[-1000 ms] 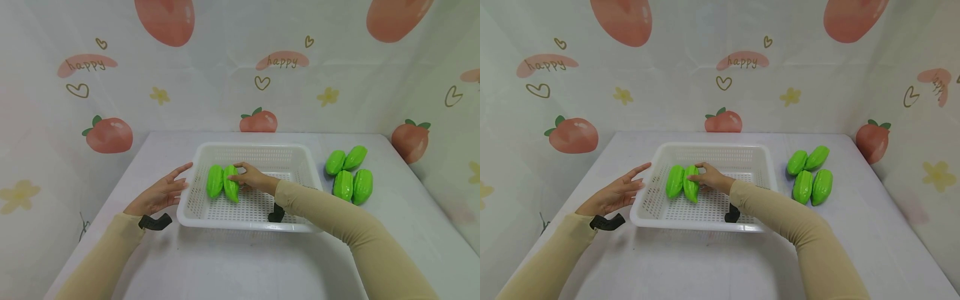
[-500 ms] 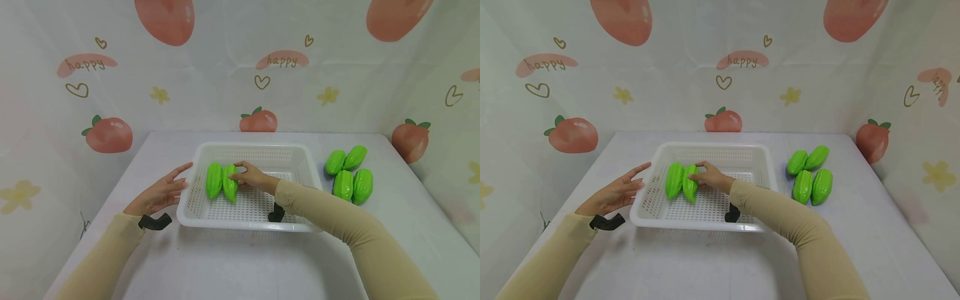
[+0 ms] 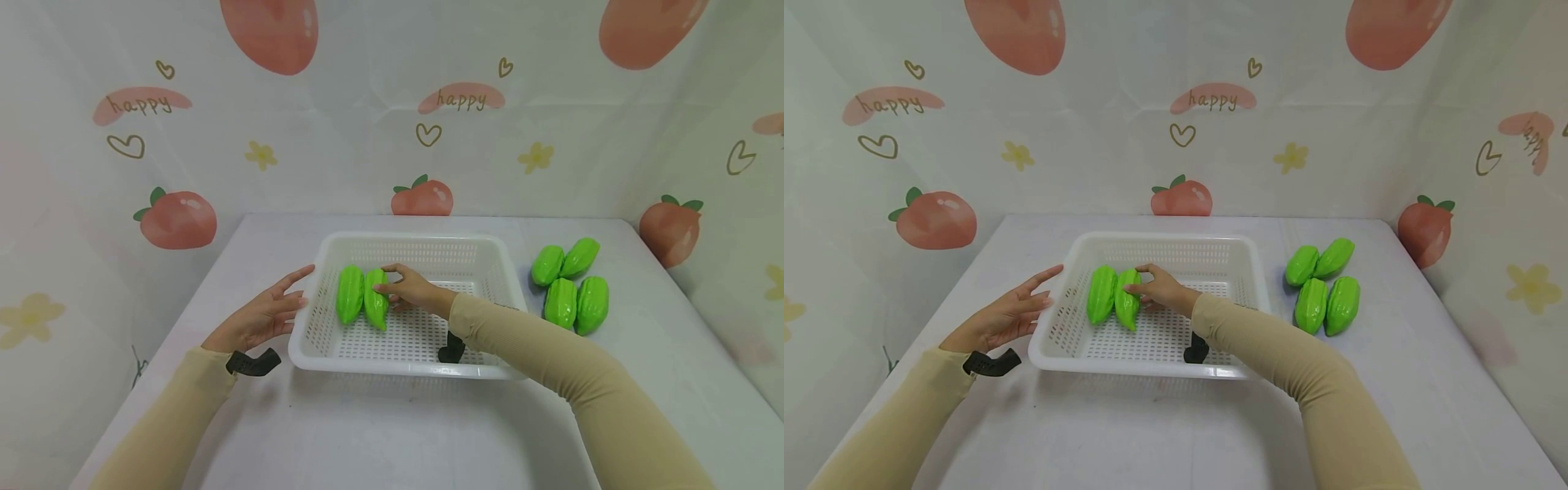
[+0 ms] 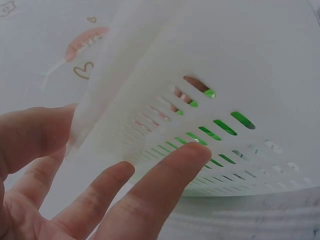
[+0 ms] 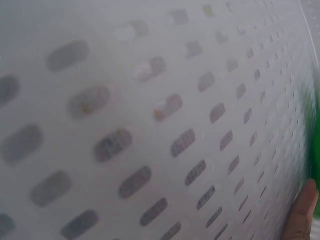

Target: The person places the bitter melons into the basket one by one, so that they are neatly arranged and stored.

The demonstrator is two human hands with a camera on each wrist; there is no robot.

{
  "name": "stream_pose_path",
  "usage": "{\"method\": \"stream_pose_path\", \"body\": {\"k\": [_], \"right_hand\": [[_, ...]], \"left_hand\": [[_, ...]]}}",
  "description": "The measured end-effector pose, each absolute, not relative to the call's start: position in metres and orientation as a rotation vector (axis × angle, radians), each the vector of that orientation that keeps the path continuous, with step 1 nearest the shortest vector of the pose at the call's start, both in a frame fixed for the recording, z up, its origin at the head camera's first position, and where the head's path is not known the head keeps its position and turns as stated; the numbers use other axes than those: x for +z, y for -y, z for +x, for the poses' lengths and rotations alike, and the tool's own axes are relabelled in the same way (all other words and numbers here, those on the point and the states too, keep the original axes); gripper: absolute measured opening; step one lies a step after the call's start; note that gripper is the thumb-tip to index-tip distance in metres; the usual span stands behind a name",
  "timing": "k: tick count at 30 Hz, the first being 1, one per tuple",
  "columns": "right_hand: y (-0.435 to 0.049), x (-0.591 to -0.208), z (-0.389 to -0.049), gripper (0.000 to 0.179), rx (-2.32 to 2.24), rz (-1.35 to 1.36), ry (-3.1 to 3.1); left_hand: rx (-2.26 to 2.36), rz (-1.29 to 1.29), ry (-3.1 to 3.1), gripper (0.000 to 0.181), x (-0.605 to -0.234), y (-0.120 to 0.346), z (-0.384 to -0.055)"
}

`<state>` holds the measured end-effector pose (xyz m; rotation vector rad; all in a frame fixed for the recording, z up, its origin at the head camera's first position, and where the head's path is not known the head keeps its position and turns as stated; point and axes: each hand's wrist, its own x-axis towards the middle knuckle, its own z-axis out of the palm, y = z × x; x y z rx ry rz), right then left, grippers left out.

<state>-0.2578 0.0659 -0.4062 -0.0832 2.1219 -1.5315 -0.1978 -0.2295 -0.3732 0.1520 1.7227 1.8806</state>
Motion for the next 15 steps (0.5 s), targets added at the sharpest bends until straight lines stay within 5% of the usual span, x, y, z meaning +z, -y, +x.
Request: {"method": "stream_pose_path", "body": {"k": [15], "right_hand": [[-0.0659,-0.4036,-0.2558,0.067,-1.545,-0.082,-2.108]], "left_hand": [[1.879,0.176,-1.726,0.071,-0.3734,0.2303,-0.1972]]}}
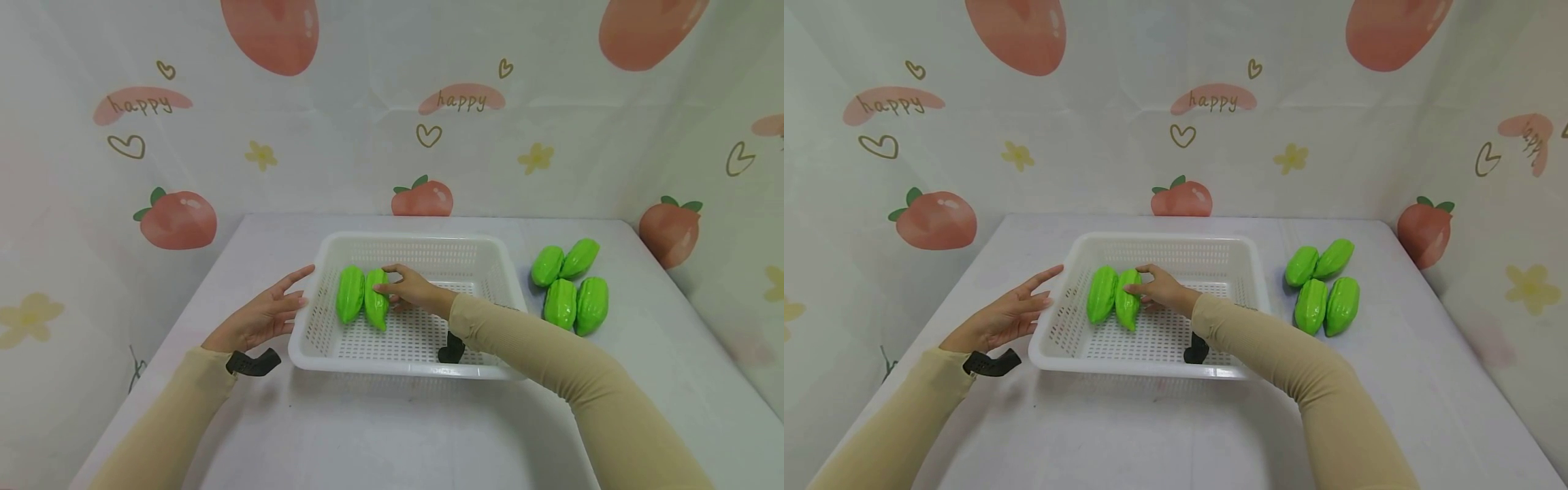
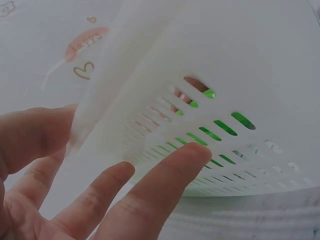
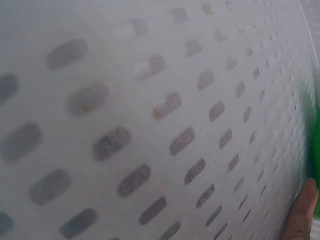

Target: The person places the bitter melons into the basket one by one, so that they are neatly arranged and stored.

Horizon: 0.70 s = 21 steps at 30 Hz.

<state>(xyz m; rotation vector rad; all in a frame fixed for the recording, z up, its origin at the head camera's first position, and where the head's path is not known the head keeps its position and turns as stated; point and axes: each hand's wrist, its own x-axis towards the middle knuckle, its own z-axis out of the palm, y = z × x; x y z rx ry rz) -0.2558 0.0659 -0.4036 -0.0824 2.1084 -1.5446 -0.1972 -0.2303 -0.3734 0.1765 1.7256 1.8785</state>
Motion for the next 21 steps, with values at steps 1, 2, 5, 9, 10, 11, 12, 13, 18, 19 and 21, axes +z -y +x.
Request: {"method": "stream_pose_path", "body": {"k": [1,2,5,9,10,11,12,13,18,19,21], "right_hand": [[-0.0659,-0.4039,-0.2560,0.067,-1.546,-0.080,-2.107],[-0.0659,-0.4041,-0.2561,0.067,-1.546,-0.082,-2.107],[-0.0662,-0.4045,-0.2562,0.067,-1.546,-0.091,-2.109],[-0.0669,-0.4044,-0.2560,0.067,-1.548,-0.095,-2.104],[-0.0669,-0.4043,-0.2560,0.067,-1.547,-0.095,-2.104],[-0.0669,-0.4042,-0.2560,0.067,-1.550,-0.092,-2.102],[-0.0670,-0.4042,-0.2560,0.067,-1.551,-0.092,-2.101],[-0.0670,-0.4043,-0.2560,0.067,-1.552,-0.093,-2.102],[-0.0670,-0.4052,-0.2564,0.067,-1.558,-0.098,-2.097],[-0.0669,-0.4053,-0.2564,0.067,-1.561,-0.097,-2.095],[-0.0668,-0.4055,-0.2565,0.066,-1.562,-0.098,-2.094]], "left_hand": [[1.880,0.176,-1.723,0.071,-0.3733,0.2302,-0.1972],[1.880,0.175,-1.721,0.071,-0.3733,0.2302,-0.1972],[1.880,0.174,-1.720,0.071,-0.3733,0.2301,-0.1972],[1.882,0.169,-1.719,0.071,-0.3731,0.2299,-0.1970],[1.882,0.167,-1.718,0.071,-0.3730,0.2298,-0.1970],[1.883,0.165,-1.718,0.071,-0.3729,0.2297,-0.1970],[1.882,0.162,-1.719,0.071,-0.3729,0.2296,-0.1970],[1.881,0.161,-1.722,0.071,-0.3728,0.2295,-0.1969],[1.880,0.164,-1.724,0.071,-0.3723,0.2292,-0.1967],[1.879,0.166,-1.722,0.071,-0.3722,0.2292,-0.1965],[1.876,0.167,-1.723,0.071,-0.3720,0.2292,-0.1962]]}}
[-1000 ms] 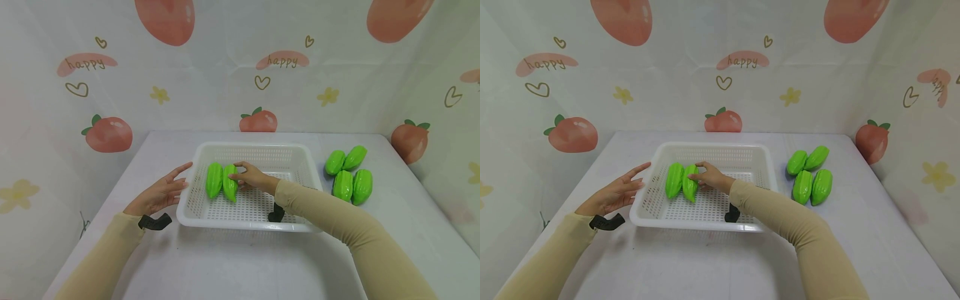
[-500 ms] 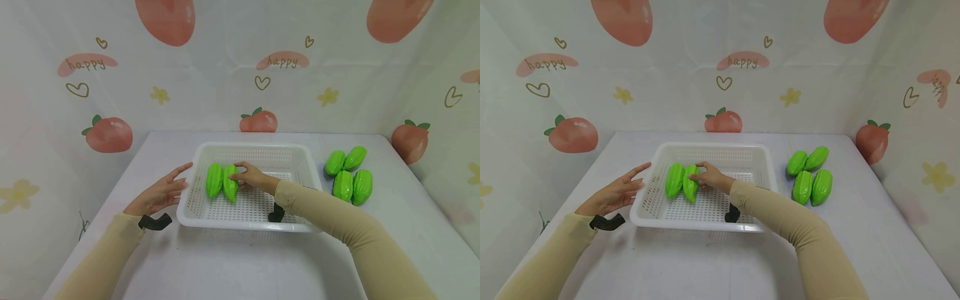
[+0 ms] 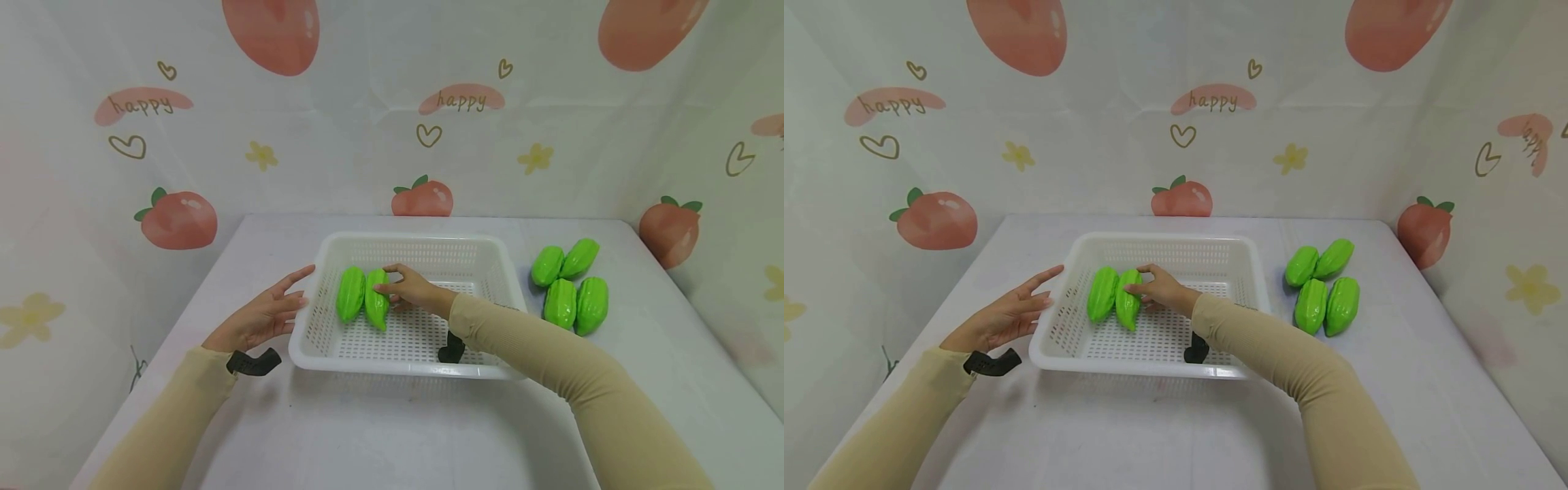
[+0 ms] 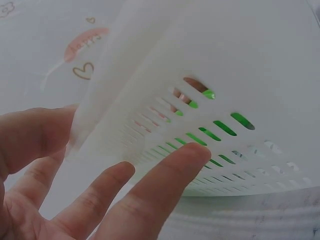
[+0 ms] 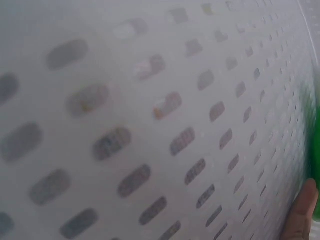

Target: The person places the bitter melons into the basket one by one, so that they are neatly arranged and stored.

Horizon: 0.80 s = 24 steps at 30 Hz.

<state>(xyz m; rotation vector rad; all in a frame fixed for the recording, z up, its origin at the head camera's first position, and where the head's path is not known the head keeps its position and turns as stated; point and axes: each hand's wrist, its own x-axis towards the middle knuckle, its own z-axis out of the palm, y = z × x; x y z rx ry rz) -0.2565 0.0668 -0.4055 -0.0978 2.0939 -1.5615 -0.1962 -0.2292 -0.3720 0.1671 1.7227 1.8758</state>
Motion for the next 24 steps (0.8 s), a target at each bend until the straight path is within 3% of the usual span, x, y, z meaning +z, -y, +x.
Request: {"method": "stream_pose_path", "body": {"k": [24], "right_hand": [[-0.0667,-0.4041,-0.2560,0.066,-1.544,-0.068,-2.110]], "left_hand": [[1.873,0.147,-1.742,0.070,-0.3722,0.2288,-0.1967]]}}
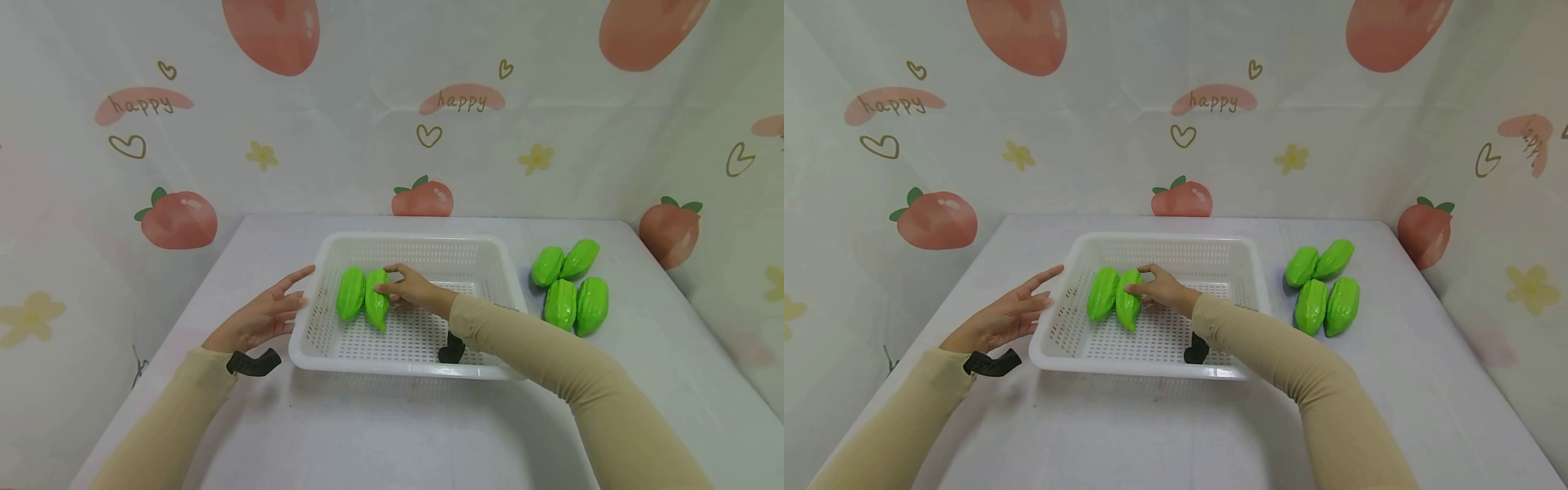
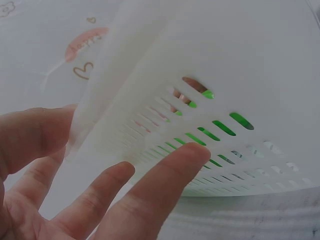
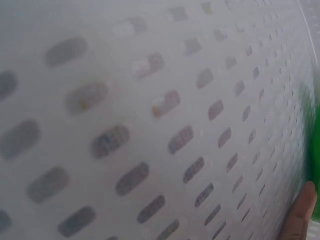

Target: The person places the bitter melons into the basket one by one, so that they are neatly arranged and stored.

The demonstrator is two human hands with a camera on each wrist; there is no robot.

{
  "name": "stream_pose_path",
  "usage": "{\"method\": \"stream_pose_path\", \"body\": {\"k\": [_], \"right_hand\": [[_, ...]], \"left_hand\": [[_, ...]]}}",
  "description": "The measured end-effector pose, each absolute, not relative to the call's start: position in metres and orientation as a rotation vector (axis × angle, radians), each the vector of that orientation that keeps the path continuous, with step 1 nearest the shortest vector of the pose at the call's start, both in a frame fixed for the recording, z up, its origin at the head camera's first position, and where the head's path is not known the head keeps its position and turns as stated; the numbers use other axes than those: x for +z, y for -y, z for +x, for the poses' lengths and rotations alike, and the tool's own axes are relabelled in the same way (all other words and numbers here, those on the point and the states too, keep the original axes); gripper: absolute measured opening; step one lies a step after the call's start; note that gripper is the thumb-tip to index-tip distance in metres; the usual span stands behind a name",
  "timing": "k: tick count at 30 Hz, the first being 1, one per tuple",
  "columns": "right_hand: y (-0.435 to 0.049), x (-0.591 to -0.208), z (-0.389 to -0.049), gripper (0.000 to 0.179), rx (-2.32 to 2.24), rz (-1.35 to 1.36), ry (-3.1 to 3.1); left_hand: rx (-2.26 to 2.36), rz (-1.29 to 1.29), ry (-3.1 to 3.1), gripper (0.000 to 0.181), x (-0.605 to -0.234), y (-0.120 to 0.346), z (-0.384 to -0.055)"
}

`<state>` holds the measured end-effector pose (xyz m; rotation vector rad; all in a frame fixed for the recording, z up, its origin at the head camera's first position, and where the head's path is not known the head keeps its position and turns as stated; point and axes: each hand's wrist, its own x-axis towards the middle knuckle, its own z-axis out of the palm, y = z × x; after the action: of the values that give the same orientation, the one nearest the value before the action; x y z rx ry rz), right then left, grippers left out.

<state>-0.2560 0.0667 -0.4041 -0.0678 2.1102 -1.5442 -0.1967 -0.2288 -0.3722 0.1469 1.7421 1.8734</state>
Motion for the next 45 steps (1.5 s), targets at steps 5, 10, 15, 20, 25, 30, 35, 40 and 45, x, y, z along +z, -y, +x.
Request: {"method": "stream_pose_path", "body": {"k": [5,10,15,20,25,30,35,40,45], "right_hand": [[-0.066,-0.404,-0.256,0.066,-1.546,-0.076,-2.112],[-0.066,-0.405,-0.256,0.066,-1.545,-0.078,-2.116],[-0.068,-0.403,-0.256,0.067,-1.531,-0.071,-2.127],[-0.070,-0.397,-0.260,0.064,-1.491,-0.021,-2.148],[-0.073,-0.385,-0.263,0.059,-1.479,0.059,-2.146],[-0.078,-0.374,-0.263,0.053,-1.500,0.038,-2.114],[-0.084,-0.362,-0.262,0.048,-1.496,-0.040,-2.094],[-0.091,-0.348,-0.258,0.046,-1.370,-0.159,-2.101],[-0.103,-0.333,-0.255,0.048,-1.278,-0.252,-2.109]], "left_hand": [[1.871,0.143,-1.750,0.070,-0.372,0.229,-0.196],[1.868,0.147,-1.751,0.070,-0.372,0.229,-0.196],[1.856,0.170,-1.757,0.071,-0.373,0.230,-0.197],[1.849,0.162,-1.769,0.071,-0.372,0.229,-0.198],[1.863,0.137,-1.759,0.070,-0.371,0.228,-0.198],[1.858,0.135,-1.763,0.071,-0.371,0.228,-0.197],[1.832,0.147,-1.782,0.072,-0.371,0.229,-0.197],[1.832,0.145,-1.785,0.072,-0.371,0.229,-0.196],[1.837,0.153,-1.778,0.071,-0.370,0.228,-0.196]]}}
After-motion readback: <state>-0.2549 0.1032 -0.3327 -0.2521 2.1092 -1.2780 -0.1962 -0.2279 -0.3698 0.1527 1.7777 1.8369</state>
